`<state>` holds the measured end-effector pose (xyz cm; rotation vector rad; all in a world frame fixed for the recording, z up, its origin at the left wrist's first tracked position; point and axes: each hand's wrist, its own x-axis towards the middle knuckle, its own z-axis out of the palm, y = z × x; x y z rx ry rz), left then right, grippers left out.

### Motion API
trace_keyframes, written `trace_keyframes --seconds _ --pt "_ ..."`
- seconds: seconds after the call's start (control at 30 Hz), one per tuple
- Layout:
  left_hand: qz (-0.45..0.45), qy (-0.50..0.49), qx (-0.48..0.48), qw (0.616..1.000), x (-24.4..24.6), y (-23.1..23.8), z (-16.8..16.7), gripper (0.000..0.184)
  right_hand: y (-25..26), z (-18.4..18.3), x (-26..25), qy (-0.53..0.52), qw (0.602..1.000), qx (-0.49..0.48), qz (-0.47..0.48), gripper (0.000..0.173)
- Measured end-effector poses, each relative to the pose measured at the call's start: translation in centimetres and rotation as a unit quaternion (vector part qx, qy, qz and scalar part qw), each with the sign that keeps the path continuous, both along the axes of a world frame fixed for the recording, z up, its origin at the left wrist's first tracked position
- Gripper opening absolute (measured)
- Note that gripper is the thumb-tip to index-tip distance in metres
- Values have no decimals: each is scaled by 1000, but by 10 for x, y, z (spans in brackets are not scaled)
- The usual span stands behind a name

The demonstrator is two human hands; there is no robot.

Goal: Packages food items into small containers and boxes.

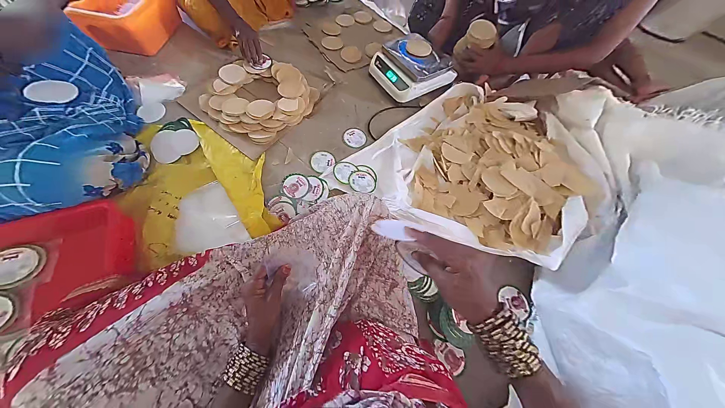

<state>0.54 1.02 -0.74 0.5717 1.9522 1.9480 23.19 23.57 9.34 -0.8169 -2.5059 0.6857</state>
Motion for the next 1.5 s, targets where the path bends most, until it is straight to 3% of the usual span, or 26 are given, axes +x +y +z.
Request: trace_keyframes --seconds 0.07,0.13,0.2,0.23,0.33,0.43,0.57,0.77,1.0,1.17,1.33,1.5 --pt "2 -9 4 1000 0 -2 1 14 -9 14 -9 -159 983 -31 91 42" --pt "6 -22 2 1000 0 -6 3 15 -11 38 -20 -351 917 -123 142 66" --pt "7 -31 9 999 -2 -9 1 17 -7 56 -19 -385 897 -166 143 78" --pt "6 -33 18 999 -3 -10 0 17 -3 60 -12 -335 916 -174 139 75" --pt "3 -36 48 998 -5 -6 0 12 12 61 -7 -104 961 -225 124 41" --pt "-3 -19 40 999 -6 -5 0 16 25 49 -39 46 925 -368 82 28" --pt "5 -50 1 999 -2 -9 11 17 42 11 -78 10 892 -451 18 27" --pt "7 -52 -13 999 -5 -12 10 17 41 -19 -94 -44 882 -466 43 23" --pt "2 -28 -27 999 -8 -9 6 19 39 17 -74 67 934 -352 -1 24" --pt "-3 -26 -18 999 -8 -5 -1 17 40 27 -66 154 919 -362 -20 20" --pt "-13 -34 -4 999 -9 -8 -2 16 48 13 -67 160 885 -431 -75 13" --pt "-11 -43 -5 999 -9 -10 2 17 49 15 -65 149 900 -389 -130 15"
